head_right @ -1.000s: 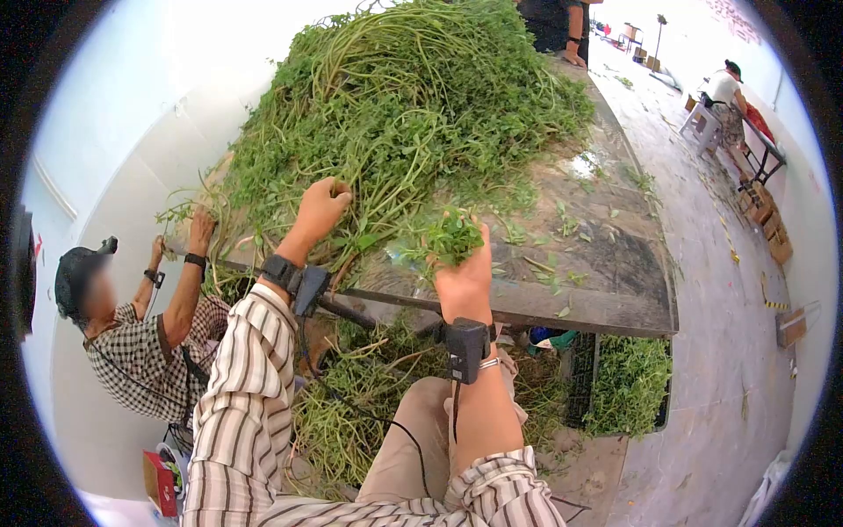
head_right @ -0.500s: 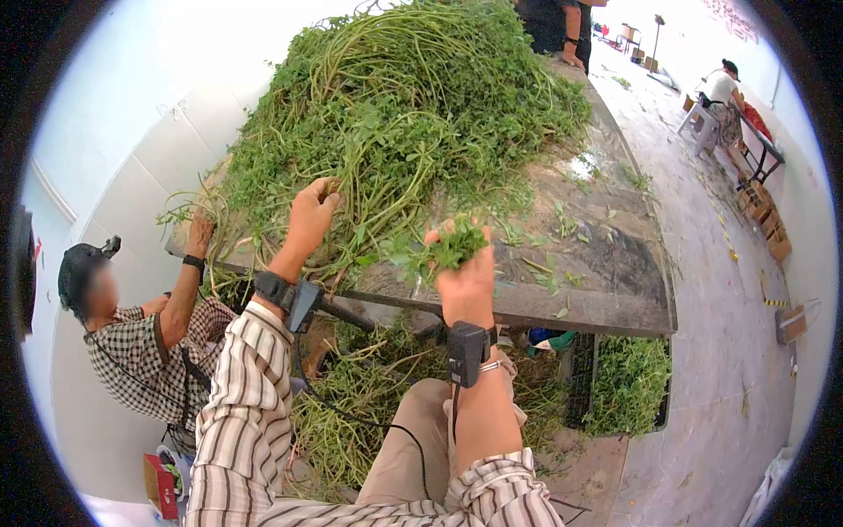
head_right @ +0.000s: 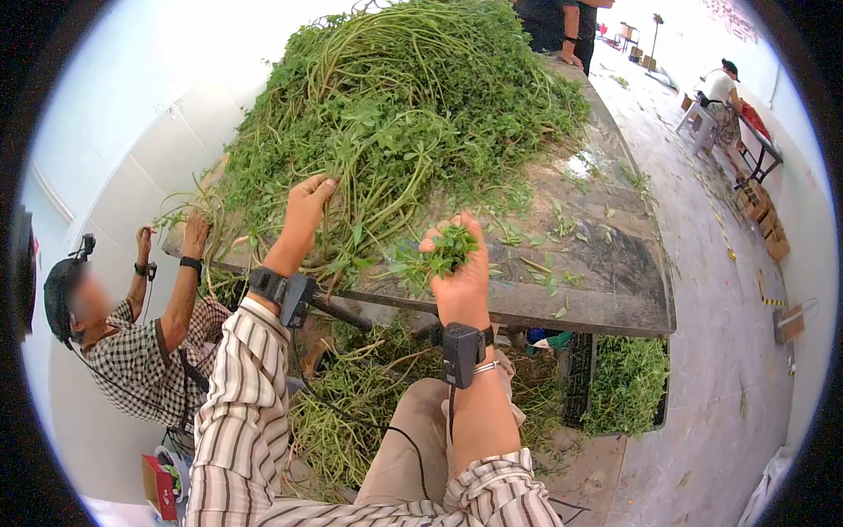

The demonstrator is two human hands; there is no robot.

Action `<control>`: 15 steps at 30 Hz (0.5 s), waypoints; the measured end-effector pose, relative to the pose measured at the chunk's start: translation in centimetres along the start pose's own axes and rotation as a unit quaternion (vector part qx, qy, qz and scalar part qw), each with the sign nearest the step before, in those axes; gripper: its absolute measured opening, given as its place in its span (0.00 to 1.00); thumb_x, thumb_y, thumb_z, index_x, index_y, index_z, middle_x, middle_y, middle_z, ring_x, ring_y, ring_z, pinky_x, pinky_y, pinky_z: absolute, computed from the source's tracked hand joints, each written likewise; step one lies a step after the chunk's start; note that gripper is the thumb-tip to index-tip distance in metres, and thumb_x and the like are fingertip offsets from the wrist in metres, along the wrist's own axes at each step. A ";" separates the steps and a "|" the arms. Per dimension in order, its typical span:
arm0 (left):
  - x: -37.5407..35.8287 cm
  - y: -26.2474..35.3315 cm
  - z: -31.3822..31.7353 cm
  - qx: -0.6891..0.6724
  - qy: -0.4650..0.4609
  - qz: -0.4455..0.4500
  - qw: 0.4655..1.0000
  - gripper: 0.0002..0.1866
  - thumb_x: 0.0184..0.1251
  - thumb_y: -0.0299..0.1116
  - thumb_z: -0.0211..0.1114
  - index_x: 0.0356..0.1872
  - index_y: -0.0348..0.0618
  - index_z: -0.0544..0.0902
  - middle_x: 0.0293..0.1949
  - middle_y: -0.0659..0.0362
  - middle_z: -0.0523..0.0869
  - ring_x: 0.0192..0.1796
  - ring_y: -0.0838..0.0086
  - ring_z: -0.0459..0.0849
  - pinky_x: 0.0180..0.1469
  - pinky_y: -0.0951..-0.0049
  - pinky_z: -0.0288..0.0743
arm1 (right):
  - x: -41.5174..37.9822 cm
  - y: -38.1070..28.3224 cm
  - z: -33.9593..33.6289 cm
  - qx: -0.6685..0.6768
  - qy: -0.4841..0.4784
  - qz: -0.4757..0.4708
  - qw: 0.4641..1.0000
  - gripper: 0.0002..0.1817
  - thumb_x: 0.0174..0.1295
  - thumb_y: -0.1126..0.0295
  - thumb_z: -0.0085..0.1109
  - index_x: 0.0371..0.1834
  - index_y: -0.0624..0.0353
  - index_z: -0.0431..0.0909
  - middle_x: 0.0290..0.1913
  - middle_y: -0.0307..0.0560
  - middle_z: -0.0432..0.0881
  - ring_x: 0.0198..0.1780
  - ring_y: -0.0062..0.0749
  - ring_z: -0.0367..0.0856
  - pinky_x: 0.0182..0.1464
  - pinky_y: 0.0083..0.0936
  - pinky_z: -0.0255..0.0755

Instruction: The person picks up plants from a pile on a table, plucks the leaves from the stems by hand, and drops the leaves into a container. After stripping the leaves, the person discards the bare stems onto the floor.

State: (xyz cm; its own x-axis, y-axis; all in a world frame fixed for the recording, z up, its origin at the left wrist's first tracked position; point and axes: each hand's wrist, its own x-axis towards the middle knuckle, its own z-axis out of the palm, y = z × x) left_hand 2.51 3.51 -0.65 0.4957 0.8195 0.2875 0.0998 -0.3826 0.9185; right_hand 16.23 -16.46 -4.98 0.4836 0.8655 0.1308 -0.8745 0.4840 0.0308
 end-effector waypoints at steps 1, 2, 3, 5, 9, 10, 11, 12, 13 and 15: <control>-0.2 0.4 0.1 -0.043 0.013 0.002 0.999 0.11 0.66 0.35 0.58 0.36 0.36 0.81 0.25 0.67 0.75 0.29 0.81 0.68 0.37 0.77 0.63 | 0.0 0.0 0.1 0.005 0.005 0.000 1.000 0.08 0.65 0.65 0.55 0.30 0.54 0.69 0.27 0.36 0.65 0.29 0.24 0.63 0.31 0.26 0.66; -0.3 0.5 0.1 -0.043 0.014 0.002 0.999 0.11 0.66 0.35 0.58 0.36 0.36 0.81 0.25 0.67 0.75 0.29 0.81 0.68 0.37 0.77 0.63 | -0.1 0.1 0.0 0.005 0.005 0.001 1.000 0.08 0.65 0.65 0.55 0.30 0.54 0.69 0.27 0.36 0.65 0.29 0.24 0.63 0.31 0.26 0.66; -0.3 0.7 0.1 -0.021 0.028 0.028 0.999 0.10 0.66 0.34 0.57 0.35 0.36 0.80 0.25 0.67 0.75 0.30 0.81 0.68 0.37 0.77 0.63 | -0.2 0.2 0.0 -0.012 -0.007 -0.004 1.000 0.08 0.65 0.65 0.54 0.31 0.54 0.69 0.28 0.36 0.66 0.30 0.24 0.64 0.31 0.26 0.67; -0.3 1.2 0.0 0.002 0.040 0.059 0.997 0.10 0.66 0.34 0.57 0.34 0.36 0.80 0.26 0.67 0.75 0.30 0.81 0.69 0.37 0.78 0.64 | -0.2 0.3 0.0 -0.028 -0.023 -0.014 0.999 0.08 0.65 0.65 0.54 0.31 0.54 0.69 0.28 0.36 0.66 0.31 0.25 0.65 0.31 0.27 0.67; -1.7 1.8 0.1 0.072 -0.022 0.066 0.995 0.10 0.64 0.31 0.59 0.41 0.35 0.81 0.31 0.61 0.80 0.34 0.79 0.73 0.38 0.76 0.68 | -0.4 0.8 0.9 -0.145 0.046 -0.032 0.988 0.06 0.65 0.64 0.54 0.34 0.53 0.72 0.30 0.34 0.70 0.31 0.25 0.71 0.30 0.28 0.67; -2.3 2.3 0.4 0.089 -0.023 0.096 0.991 0.10 0.64 0.30 0.59 0.41 0.34 0.80 0.31 0.60 0.80 0.35 0.78 0.73 0.40 0.75 0.68 | -0.5 0.8 1.1 -0.181 0.063 -0.018 0.981 0.06 0.65 0.64 0.54 0.34 0.53 0.73 0.31 0.34 0.71 0.31 0.24 0.72 0.30 0.28 0.68; -2.9 2.5 0.6 0.105 -0.023 0.127 0.986 0.10 0.64 0.30 0.59 0.41 0.34 0.79 0.32 0.59 0.80 0.36 0.77 0.74 0.41 0.75 0.69 | -0.6 0.9 1.3 -0.181 0.061 -0.020 0.981 0.06 0.65 0.64 0.54 0.34 0.53 0.73 0.31 0.34 0.71 0.31 0.24 0.72 0.30 0.28 0.68; -3.3 2.5 0.7 0.114 -0.024 0.163 0.980 0.08 0.63 0.27 0.59 0.41 0.33 0.79 0.34 0.57 0.80 0.38 0.72 0.77 0.44 0.73 0.70 | -0.6 0.9 1.6 -0.201 0.073 -0.012 0.977 0.06 0.64 0.65 0.55 0.36 0.54 0.73 0.32 0.35 0.71 0.31 0.25 0.72 0.30 0.28 0.68; -3.4 2.6 0.6 0.112 -0.025 0.167 0.979 0.08 0.63 0.27 0.59 0.41 0.33 0.79 0.34 0.57 0.80 0.38 0.72 0.77 0.44 0.73 0.70 | -0.6 0.9 1.8 -0.221 0.085 -0.005 0.971 0.07 0.64 0.65 0.56 0.38 0.55 0.73 0.34 0.35 0.72 0.32 0.25 0.72 0.31 0.27 0.69; -4.1 2.7 0.5 0.148 -0.048 0.223 0.962 0.08 0.63 0.24 0.59 0.42 0.33 0.79 0.35 0.55 0.79 0.38 0.68 0.77 0.43 0.73 0.70 | -0.8 1.1 1.9 -0.229 0.126 -0.020 0.965 0.10 0.64 0.64 0.55 0.44 0.54 0.75 0.34 0.34 0.72 0.33 0.26 0.74 0.31 0.28 0.70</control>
State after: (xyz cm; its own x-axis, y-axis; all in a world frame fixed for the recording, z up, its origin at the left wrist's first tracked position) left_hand 1.17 -1.08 0.57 0.6223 0.5082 0.5954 0.0934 -0.8034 0.5881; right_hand 14.85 -16.84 -3.14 0.5612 0.8205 -0.1090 -0.7750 0.4747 -0.4172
